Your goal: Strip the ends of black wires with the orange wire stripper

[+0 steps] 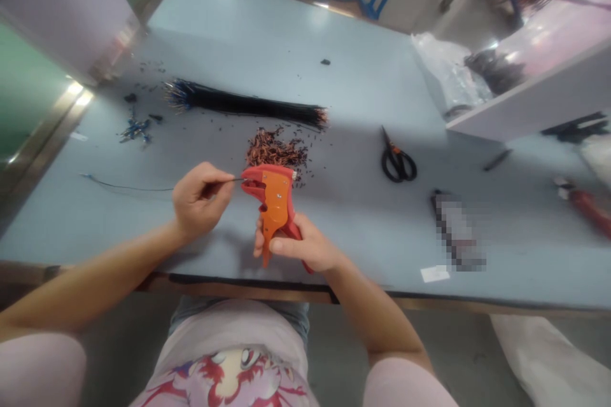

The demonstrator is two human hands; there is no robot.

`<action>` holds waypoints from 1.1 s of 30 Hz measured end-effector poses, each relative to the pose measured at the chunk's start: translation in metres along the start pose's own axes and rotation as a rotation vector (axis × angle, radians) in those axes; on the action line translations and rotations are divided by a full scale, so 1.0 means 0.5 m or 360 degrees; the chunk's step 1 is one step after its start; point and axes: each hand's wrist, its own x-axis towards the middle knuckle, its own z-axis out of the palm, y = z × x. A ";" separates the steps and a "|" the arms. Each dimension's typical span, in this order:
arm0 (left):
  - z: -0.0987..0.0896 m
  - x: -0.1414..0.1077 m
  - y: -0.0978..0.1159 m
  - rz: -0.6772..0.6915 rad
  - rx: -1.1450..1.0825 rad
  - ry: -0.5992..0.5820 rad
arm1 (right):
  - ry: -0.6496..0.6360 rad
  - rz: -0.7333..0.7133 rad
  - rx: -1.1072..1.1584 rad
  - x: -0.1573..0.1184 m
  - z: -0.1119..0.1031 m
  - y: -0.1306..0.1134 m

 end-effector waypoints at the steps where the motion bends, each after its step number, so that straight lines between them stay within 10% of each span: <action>1: -0.001 0.000 0.000 0.0019 0.0017 0.0005 | -0.0003 0.0006 0.0004 0.000 0.000 0.001; 33: -0.006 0.005 0.006 0.0309 0.0091 -0.0055 | -0.0071 0.0018 0.0025 -0.001 0.004 -0.001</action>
